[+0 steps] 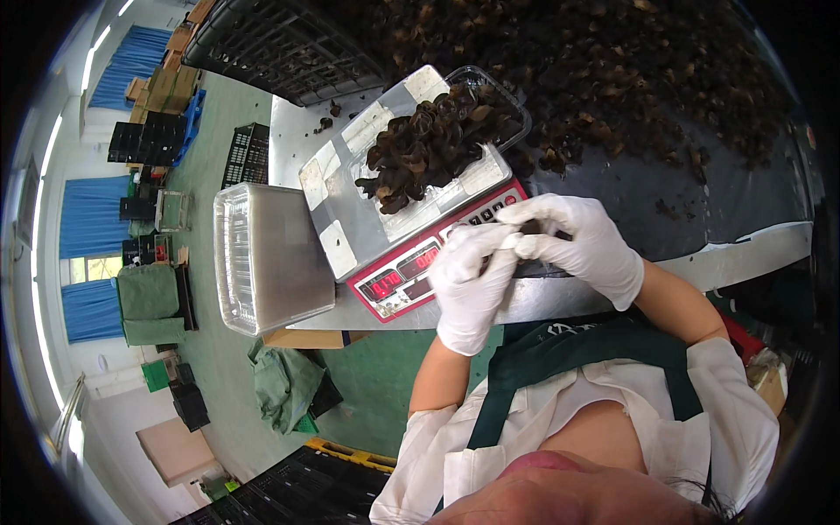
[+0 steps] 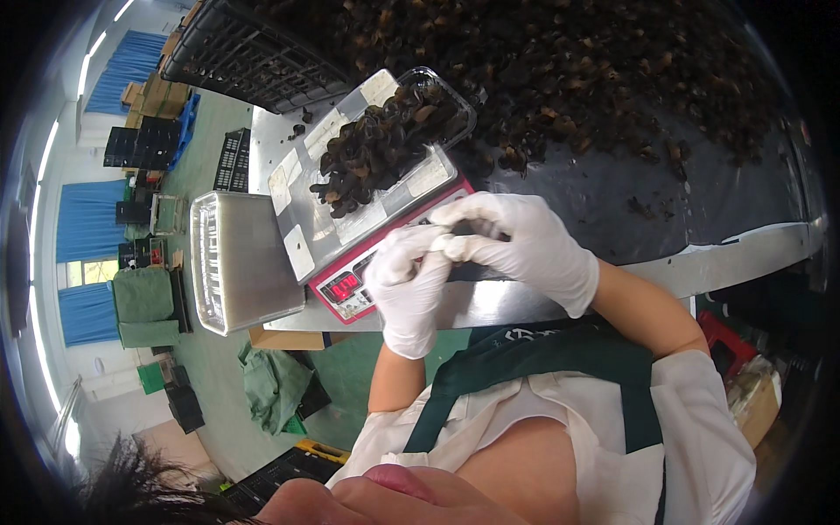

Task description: The person weighs dried black fungus on a digital scale, adjusting the quantity by hand to reach a target weight. They then transfer the weighed portion into a clear plastic container and place it into a larger white bin. The process is repeated continuously with a large pile of fungus on the table.

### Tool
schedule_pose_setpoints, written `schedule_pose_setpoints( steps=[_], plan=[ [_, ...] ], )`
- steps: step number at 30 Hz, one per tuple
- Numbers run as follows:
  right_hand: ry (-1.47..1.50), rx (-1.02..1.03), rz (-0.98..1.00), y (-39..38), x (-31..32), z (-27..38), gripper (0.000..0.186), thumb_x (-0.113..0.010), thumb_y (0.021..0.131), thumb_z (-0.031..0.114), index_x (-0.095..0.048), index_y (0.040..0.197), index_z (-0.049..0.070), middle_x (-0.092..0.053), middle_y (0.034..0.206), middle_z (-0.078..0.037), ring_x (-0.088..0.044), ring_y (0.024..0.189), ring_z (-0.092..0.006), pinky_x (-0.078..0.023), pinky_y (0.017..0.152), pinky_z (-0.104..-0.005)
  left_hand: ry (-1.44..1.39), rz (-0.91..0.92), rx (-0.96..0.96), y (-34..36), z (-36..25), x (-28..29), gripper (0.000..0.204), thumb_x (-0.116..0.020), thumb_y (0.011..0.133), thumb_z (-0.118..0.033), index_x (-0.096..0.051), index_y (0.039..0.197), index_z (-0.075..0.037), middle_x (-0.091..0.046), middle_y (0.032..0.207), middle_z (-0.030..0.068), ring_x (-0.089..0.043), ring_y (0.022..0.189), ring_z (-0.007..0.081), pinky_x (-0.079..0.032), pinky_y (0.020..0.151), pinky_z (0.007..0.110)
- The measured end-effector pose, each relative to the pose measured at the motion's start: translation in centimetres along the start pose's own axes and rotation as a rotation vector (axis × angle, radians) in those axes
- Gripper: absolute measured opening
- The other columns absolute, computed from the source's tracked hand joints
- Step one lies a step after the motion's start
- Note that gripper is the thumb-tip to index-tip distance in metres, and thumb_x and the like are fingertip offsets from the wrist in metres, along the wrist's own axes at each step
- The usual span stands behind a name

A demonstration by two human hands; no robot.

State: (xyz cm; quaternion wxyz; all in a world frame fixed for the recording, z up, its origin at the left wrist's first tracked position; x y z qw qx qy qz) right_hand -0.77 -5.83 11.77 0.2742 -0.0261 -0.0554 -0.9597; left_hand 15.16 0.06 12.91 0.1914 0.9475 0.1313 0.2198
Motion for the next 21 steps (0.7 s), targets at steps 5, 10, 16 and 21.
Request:
schedule_pose_setpoints(
  steps=[5, 10, 16, 21],
  plan=[
    [0.038, -0.041, -0.096, -3.4, 3.3, -2.3, 0.027, -0.083, 0.091, 0.012, -0.076, 0.116, 0.003, -0.078, 0.106, -0.006, -0.067, 0.083, -0.0052, -0.055, 0.074, -0.0215, -0.109, 0.199, 0.010, -0.5, 0.4, -4.9, 0.015, -0.081, 0.082, -0.001, -0.070, 0.090, -0.006, -0.070, 0.092, 0.0082, -0.070, 0.086, 0.0268, -0.056, 0.074, 0.036],
    [0.054, -0.144, -0.048, -5.2, 5.1, -2.7, 0.025, -0.083, 0.091, 0.010, -0.076, 0.114, 0.002, -0.078, 0.105, -0.003, -0.067, 0.084, -0.0044, -0.055, 0.075, -0.0214, -0.275, 0.388, 0.091, -0.5, 0.4, -7.2, 0.016, -0.081, 0.085, -0.002, -0.065, 0.084, -0.006, -0.065, 0.086, 0.0057, -0.063, 0.080, 0.0199, -0.051, 0.073, 0.031],
    [0.337, -0.259, 0.066, -4.6, 5.3, -3.1, 0.023, -0.080, 0.090, 0.003, -0.075, 0.112, -0.001, -0.077, 0.104, -0.007, -0.068, 0.085, -0.0069, -0.056, 0.073, -0.0232, -0.371, 0.404, 0.183, -0.3, 0.3, -6.6, 0.016, -0.085, 0.082, 0.002, -0.071, 0.085, -0.005, -0.068, 0.097, 0.0037, -0.064, 0.089, 0.0122, -0.052, 0.077, 0.027],
    [0.242, 0.033, -0.027, 1.3, 6.7, 0.1, 0.022, -0.068, 0.091, -0.007, -0.069, 0.112, 0.000, -0.071, 0.120, -0.014, -0.070, 0.105, -0.0167, -0.058, 0.084, -0.0279, -0.241, 0.039, 0.083, 2.0, -1.2, 0.5, 0.014, -0.078, 0.084, 0.010, -0.074, 0.086, -0.003, -0.073, 0.098, 0.0076, -0.067, 0.086, 0.0131, -0.055, 0.078, 0.027]
  ],
)
Point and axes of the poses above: each hand's wrist, its own y-axis towards the middle knuckle, its own x-axis out of the back of the hand, z = x × y, the point moved 6 cm from there along y, towards the middle knuckle
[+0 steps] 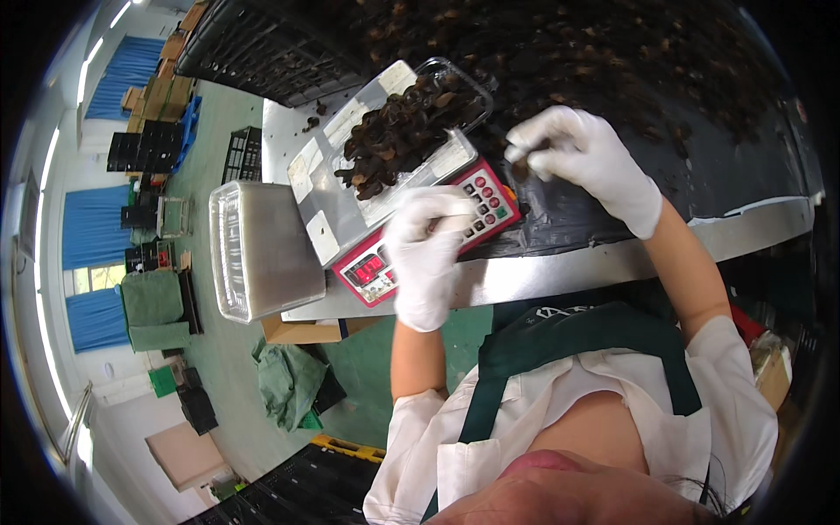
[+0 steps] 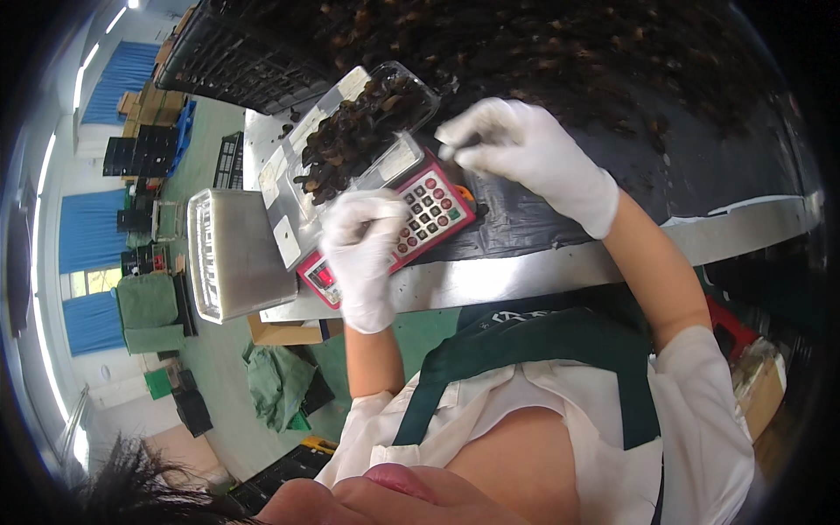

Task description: The person weighs dried black fungus on a digital scale, adjusting the quantity by hand to reach a target weight. They then transfer the weighed portion into a clear plastic container and place it into a larger white bin. The process is repeated continuously with a large pile of fungus on the table.

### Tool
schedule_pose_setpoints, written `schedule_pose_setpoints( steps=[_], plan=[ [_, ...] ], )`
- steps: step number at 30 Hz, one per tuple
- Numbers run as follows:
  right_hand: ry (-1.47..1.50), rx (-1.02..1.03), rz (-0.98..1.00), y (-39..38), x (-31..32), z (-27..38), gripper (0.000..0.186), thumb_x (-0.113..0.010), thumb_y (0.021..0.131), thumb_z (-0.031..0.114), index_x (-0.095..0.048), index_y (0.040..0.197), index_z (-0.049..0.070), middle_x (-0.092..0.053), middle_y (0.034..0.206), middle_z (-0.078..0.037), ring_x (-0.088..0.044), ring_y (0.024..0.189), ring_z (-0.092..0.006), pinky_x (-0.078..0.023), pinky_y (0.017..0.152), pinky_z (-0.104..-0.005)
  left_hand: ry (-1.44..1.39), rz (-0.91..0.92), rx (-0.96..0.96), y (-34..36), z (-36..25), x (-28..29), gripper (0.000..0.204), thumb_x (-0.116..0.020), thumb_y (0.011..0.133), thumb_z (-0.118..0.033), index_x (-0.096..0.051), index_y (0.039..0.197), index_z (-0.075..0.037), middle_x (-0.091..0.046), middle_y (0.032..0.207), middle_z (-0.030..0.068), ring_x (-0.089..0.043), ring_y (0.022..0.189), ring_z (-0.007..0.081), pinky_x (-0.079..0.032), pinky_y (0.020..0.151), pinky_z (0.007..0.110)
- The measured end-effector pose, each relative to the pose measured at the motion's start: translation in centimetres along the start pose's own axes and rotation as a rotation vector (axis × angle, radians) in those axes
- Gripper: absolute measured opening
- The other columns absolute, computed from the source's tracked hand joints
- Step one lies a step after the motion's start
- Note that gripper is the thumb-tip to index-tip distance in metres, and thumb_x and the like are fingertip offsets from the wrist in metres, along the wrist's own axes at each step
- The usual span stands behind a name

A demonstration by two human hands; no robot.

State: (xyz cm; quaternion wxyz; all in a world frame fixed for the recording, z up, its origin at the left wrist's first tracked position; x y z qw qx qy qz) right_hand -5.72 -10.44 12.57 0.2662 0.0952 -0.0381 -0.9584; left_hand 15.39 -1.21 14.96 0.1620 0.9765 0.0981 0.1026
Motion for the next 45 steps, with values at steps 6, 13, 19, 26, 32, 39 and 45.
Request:
schedule_pose_setpoints(
  steps=[6, 13, 19, 26, 32, 39, 45],
  plan=[
    [0.054, 0.136, 0.081, 3.0, -2.1, 1.0, 0.027, -0.067, 0.095, -0.010, -0.068, 0.118, 0.003, -0.070, 0.127, -0.011, -0.069, 0.116, -0.0184, -0.057, 0.104, -0.0318, 0.055, -0.160, 0.078, -1.2, 1.7, 3.9, 0.017, -0.078, 0.088, 0.009, -0.076, 0.100, -0.004, -0.072, 0.098, 0.0031, -0.064, 0.088, 0.0087, -0.053, 0.081, 0.024],
    [0.023, 0.119, 0.117, 2.6, -3.5, 0.2, 0.031, -0.066, 0.094, -0.011, -0.067, 0.122, 0.002, -0.069, 0.130, -0.010, -0.067, 0.117, -0.0161, -0.055, 0.104, -0.0312, 0.179, -0.087, -0.075, -0.4, 0.0, -0.1, 0.033, -0.078, 0.088, 0.007, -0.076, 0.118, -0.008, -0.070, 0.101, 0.0026, -0.065, 0.085, 0.0077, -0.053, 0.076, 0.023],
    [-0.275, 0.093, 0.080, 2.0, -4.3, 0.0, 0.025, -0.073, 0.093, 0.000, -0.073, 0.118, 0.003, -0.075, 0.112, -0.004, -0.068, 0.098, -0.0101, -0.055, 0.089, -0.0257, 0.501, -0.107, -0.434, -0.1, -1.0, -2.3, 0.029, -0.081, 0.083, -0.004, -0.075, 0.110, -0.014, -0.069, 0.095, 0.0053, -0.068, 0.083, 0.0249, -0.055, 0.071, 0.035],
    [-0.382, 0.110, 0.110, 1.1, -4.9, -1.0, 0.028, -0.072, 0.087, -0.007, -0.075, 0.114, 0.004, -0.077, 0.110, -0.003, -0.071, 0.094, -0.0120, -0.054, 0.079, -0.0232, 0.700, -0.017, -0.468, -0.9, -0.1, -2.2, 0.028, -0.078, 0.077, -0.003, -0.068, 0.099, -0.017, -0.063, 0.093, 0.0017, -0.063, 0.080, 0.0255, -0.049, 0.069, 0.039],
    [-0.549, 0.196, 0.256, 2.2, -6.7, 0.9, 0.027, -0.072, 0.085, -0.007, -0.074, 0.110, 0.002, -0.078, 0.102, -0.007, -0.073, 0.089, -0.0137, -0.056, 0.079, -0.0268, 0.601, -0.004, -0.394, -0.9, 0.6, -1.0, 0.022, -0.085, 0.078, -0.014, -0.068, 0.091, -0.015, -0.064, 0.088, 0.0019, -0.064, 0.078, 0.0259, -0.049, 0.068, 0.039],
    [-0.740, 0.748, 0.149, 11.3, -13.3, 4.9, 0.020, -0.070, 0.092, 0.014, -0.071, 0.112, 0.013, -0.075, 0.101, -0.007, -0.075, 0.092, -0.0260, -0.060, 0.078, -0.0357, 0.453, -0.183, -0.212, -3.4, 1.5, 3.3, 0.031, -0.087, 0.082, 0.001, -0.074, 0.109, -0.006, -0.074, 0.103, 0.0087, -0.071, 0.083, 0.0167, -0.057, 0.071, 0.028],
    [-1.250, 0.877, 0.409, 14.8, -16.6, -0.4, 0.035, -0.071, 0.090, 0.010, -0.073, 0.124, 0.015, -0.072, 0.122, -0.008, -0.067, 0.117, -0.0266, -0.051, 0.106, -0.0403, 0.486, -0.290, -0.073, -3.6, 1.4, 7.1, 0.020, -0.075, 0.092, 0.003, -0.077, 0.110, -0.006, -0.073, 0.106, 0.0079, -0.067, 0.099, 0.0151, -0.053, 0.089, 0.029]
  ],
)
Point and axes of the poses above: each hand's wrist, its own y-axis towards the middle knuckle, its own x-axis out of the back of the hand, z = x × y, the point moved 6 cm from there along y, towards the middle knuckle
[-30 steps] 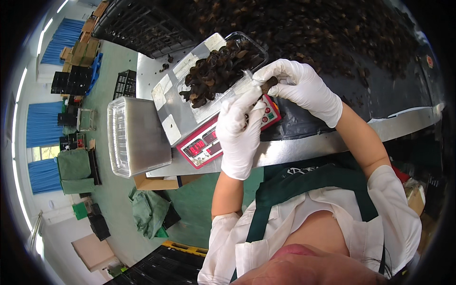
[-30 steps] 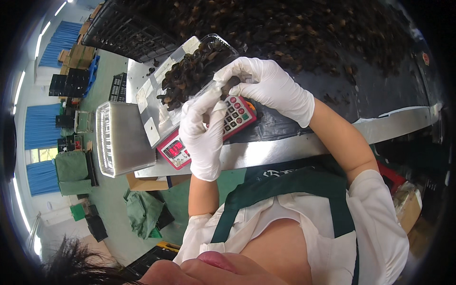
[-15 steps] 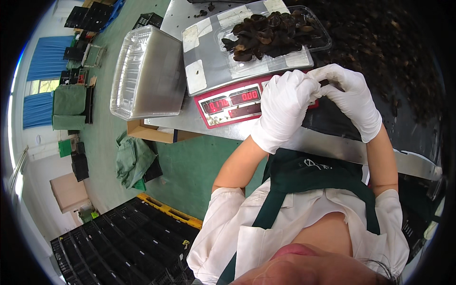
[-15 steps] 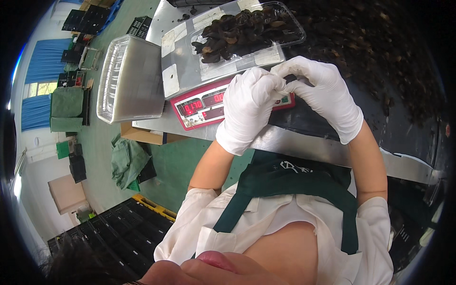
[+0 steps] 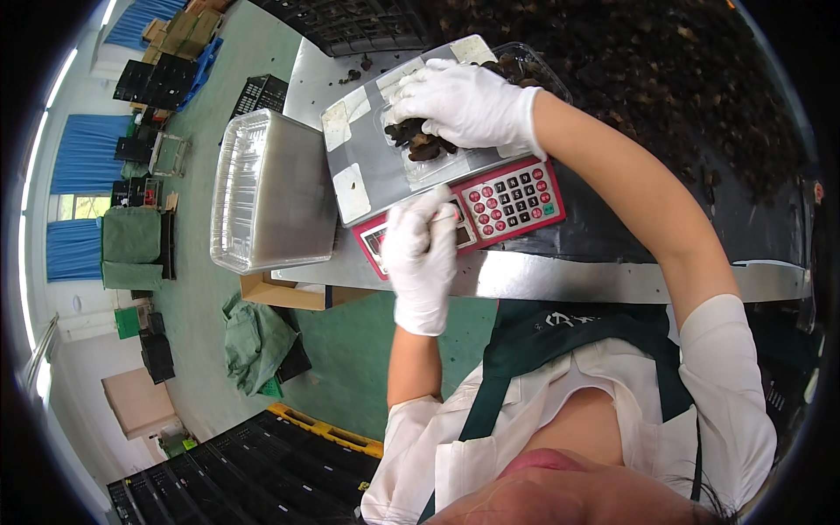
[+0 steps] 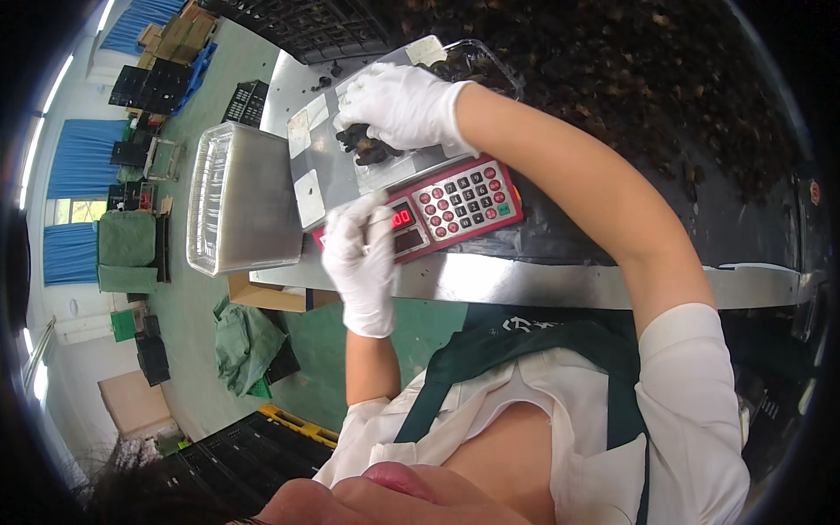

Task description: The person weighs dried black fungus on a digital scale, adjusting the quantity by hand to reach a target weight. They then transfer the weighed portion into a clear plastic container and place it into a larger white bin. The process is repeated continuously with a large pile of fungus on the table.

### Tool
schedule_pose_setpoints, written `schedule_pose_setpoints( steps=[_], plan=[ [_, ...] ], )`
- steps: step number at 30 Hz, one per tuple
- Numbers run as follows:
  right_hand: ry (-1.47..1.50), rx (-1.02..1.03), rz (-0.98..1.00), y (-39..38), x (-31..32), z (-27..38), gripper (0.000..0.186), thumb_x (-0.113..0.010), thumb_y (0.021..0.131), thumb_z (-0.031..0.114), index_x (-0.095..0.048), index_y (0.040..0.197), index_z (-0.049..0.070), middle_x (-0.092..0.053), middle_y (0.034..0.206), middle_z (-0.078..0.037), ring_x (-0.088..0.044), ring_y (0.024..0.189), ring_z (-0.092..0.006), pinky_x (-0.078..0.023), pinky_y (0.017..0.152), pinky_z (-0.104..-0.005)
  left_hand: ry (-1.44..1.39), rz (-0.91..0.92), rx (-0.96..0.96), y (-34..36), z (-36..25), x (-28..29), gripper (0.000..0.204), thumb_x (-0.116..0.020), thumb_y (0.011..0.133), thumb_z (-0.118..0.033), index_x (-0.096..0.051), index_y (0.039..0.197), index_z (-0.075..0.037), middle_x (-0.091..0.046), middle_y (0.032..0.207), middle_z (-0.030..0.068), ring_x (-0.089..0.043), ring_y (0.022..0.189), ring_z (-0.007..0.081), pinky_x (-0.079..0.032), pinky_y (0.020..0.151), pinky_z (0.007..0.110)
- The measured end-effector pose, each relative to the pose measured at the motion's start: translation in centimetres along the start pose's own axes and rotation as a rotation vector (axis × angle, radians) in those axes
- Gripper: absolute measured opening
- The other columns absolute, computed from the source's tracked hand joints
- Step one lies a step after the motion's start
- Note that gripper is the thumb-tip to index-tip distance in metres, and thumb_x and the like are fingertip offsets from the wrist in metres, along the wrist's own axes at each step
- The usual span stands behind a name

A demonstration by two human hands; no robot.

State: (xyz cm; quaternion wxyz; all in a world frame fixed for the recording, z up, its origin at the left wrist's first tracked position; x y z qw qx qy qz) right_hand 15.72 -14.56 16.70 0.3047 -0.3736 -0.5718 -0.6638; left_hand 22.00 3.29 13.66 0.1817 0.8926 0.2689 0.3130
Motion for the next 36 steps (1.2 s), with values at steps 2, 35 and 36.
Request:
schedule_pose_setpoints(
  steps=[2, 35, 36],
  plan=[
    [0.186, -0.050, -0.154, -0.9, 2.7, -1.5, 0.031, -0.072, 0.090, 0.015, -0.075, 0.121, 0.015, -0.074, 0.115, -0.008, -0.069, 0.113, -0.0254, -0.054, 0.102, -0.0375, 0.120, -0.051, 0.014, 0.5, 1.8, 3.0, 0.020, -0.076, 0.092, 0.000, -0.076, 0.111, -0.006, -0.072, 0.103, 0.0077, -0.067, 0.089, 0.0156, -0.056, 0.080, 0.029],
    [0.530, -0.942, -0.107, -14.2, -0.3, -12.7, 0.035, -0.064, 0.103, 0.035, -0.074, 0.119, 0.007, -0.069, 0.083, -0.002, -0.062, 0.070, -0.0104, -0.051, 0.066, -0.0287, -0.259, 0.611, 0.809, 10.5, 10.1, 0.8, 0.066, -0.064, 0.104, -0.009, -0.029, 0.159, 0.005, -0.067, 0.085, 0.0086, -0.068, 0.062, 0.0161, -0.052, 0.048, 0.025],
    [0.532, -0.960, -0.115, -14.4, 0.6, -12.3, 0.034, -0.064, 0.102, 0.034, -0.076, 0.116, 0.006, -0.070, 0.085, -0.002, -0.064, 0.072, -0.0109, -0.053, 0.068, -0.0291, -0.277, 0.622, 0.774, 10.6, 9.1, 0.4, 0.067, -0.064, 0.104, -0.009, -0.030, 0.160, 0.004, -0.068, 0.085, 0.0092, -0.067, 0.061, 0.0157, -0.052, 0.049, 0.024]
  ],
)
Point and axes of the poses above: each hand's wrist, its own y-axis towards the middle knuckle, its own x-axis out of the back of the hand, z = x × y, the point moved 6 cm from there along y, towards the middle knuckle
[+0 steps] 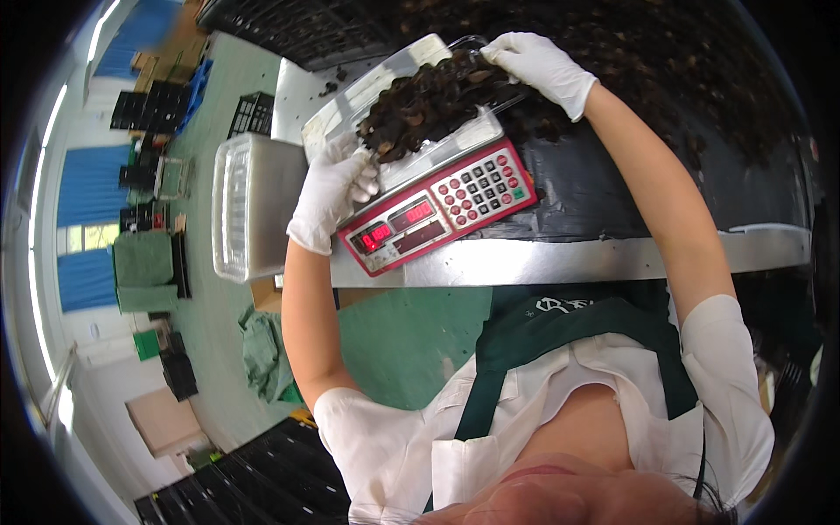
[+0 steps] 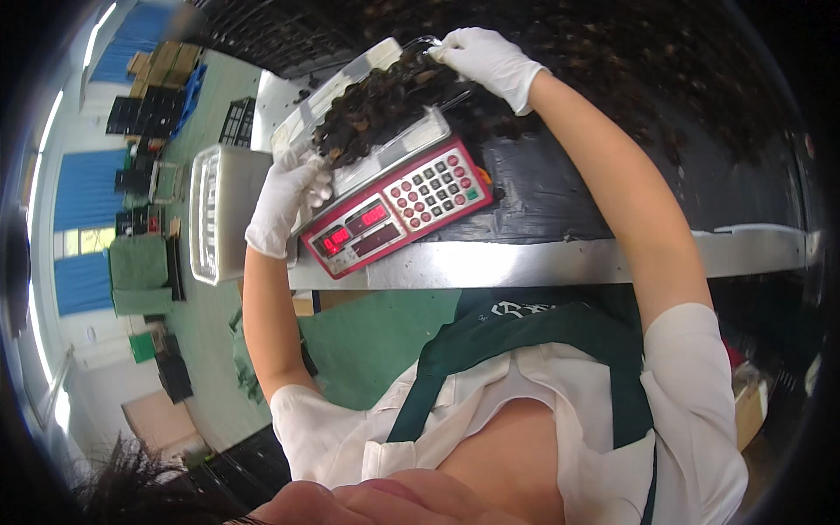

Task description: The person weighs dried black fungus on a digital scale, adjusting the quantity by hand to reach a target weight. They then transfer the weighed portion into a clear plastic container and place it into a larger white bin. The process is repeated continuously with a large pile of fungus on the table.

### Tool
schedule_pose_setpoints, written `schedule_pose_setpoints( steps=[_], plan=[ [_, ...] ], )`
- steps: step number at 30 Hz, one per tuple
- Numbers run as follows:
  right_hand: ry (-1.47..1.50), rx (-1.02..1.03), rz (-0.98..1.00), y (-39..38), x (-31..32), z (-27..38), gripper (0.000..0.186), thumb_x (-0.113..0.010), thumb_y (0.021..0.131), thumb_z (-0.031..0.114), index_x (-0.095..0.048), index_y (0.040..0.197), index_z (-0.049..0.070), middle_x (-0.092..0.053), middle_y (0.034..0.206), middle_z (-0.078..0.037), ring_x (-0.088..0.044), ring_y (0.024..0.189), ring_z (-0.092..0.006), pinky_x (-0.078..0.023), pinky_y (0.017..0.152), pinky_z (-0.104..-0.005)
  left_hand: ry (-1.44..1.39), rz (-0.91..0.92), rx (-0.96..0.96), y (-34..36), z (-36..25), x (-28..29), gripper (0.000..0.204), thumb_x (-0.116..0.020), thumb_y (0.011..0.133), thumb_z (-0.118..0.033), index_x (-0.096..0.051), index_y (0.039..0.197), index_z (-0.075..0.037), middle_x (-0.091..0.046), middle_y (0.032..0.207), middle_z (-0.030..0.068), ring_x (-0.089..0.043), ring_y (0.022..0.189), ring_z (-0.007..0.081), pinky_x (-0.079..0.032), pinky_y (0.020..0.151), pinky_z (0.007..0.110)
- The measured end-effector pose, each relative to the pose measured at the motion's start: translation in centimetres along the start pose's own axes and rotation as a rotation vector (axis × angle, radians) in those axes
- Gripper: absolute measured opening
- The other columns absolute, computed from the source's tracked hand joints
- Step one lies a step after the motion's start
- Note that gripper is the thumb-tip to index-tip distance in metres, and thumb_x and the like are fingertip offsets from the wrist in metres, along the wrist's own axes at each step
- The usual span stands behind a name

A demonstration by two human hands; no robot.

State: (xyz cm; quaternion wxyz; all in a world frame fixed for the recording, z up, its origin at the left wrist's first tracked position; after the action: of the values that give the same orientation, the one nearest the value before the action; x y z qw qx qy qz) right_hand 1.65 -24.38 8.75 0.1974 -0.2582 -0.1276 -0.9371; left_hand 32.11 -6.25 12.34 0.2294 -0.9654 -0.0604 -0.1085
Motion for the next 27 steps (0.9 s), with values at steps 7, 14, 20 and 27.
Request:
schedule_pose_setpoints(
  steps=[7, 14, 20, 27],
  plan=[
    [-0.067, 0.020, -0.279, -7.7, 7.2, -1.3, 0.028, -0.069, 0.095, 0.031, -0.079, 0.109, 0.009, -0.078, 0.094, -0.008, -0.070, 0.078, -0.0154, -0.057, 0.076, -0.0298, 0.018, 0.075, -0.157, -2.4, -1.7, -6.6, 0.054, -0.061, 0.105, -0.008, -0.042, 0.155, -0.001, -0.073, 0.093, 0.0070, -0.068, 0.066, 0.0109, -0.054, 0.053, 0.023],
    [0.249, -0.423, -0.484, -25.6, 19.1, -9.8, 0.029, -0.073, 0.096, 0.031, -0.078, 0.113, 0.009, -0.077, 0.102, -0.003, -0.069, 0.088, -0.0116, -0.056, 0.079, -0.0298, -0.045, 0.417, -0.186, -3.4, -3.4, -26.1, 0.065, -0.060, 0.105, -0.006, -0.027, 0.161, 0.006, -0.067, 0.080, 0.0042, -0.066, 0.057, 0.0123, -0.052, 0.049, 0.021],
    [0.136, -0.668, -0.777, -42.4, 28.2, -17.6, 0.021, -0.069, 0.103, 0.024, -0.076, 0.113, 0.006, -0.068, 0.091, 0.006, -0.056, 0.078, -0.0043, -0.048, 0.070, -0.0230, -0.036, 0.761, -0.145, -2.7, -0.9, -45.1, 0.070, -0.064, 0.105, -0.014, -0.026, 0.160, 0.008, -0.066, 0.080, 0.0042, -0.068, 0.061, 0.0135, -0.054, 0.053, 0.023],
    [-0.034, -0.839, -0.939, -51.7, 34.1, -23.3, 0.024, -0.071, 0.102, 0.027, -0.075, 0.110, 0.004, -0.067, 0.084, 0.001, -0.056, 0.074, -0.0079, -0.048, 0.067, -0.0266, 0.129, 0.898, -0.169, -2.6, -2.1, -55.3, 0.076, -0.058, 0.106, -0.008, -0.012, 0.166, 0.002, -0.067, 0.109, 0.0115, -0.074, 0.083, 0.0173, -0.059, 0.058, 0.025]
  ],
)
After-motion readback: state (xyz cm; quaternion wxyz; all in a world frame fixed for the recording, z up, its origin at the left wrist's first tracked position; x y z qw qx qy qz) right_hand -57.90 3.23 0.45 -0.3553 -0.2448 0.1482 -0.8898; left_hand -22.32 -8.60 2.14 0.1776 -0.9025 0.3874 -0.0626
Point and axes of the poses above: each hand's wrist, its own y-axis towards the middle knuckle, its own x-axis out of the back of the hand, z = x × y, the point moved 6 cm from there along y, towards the middle knuckle
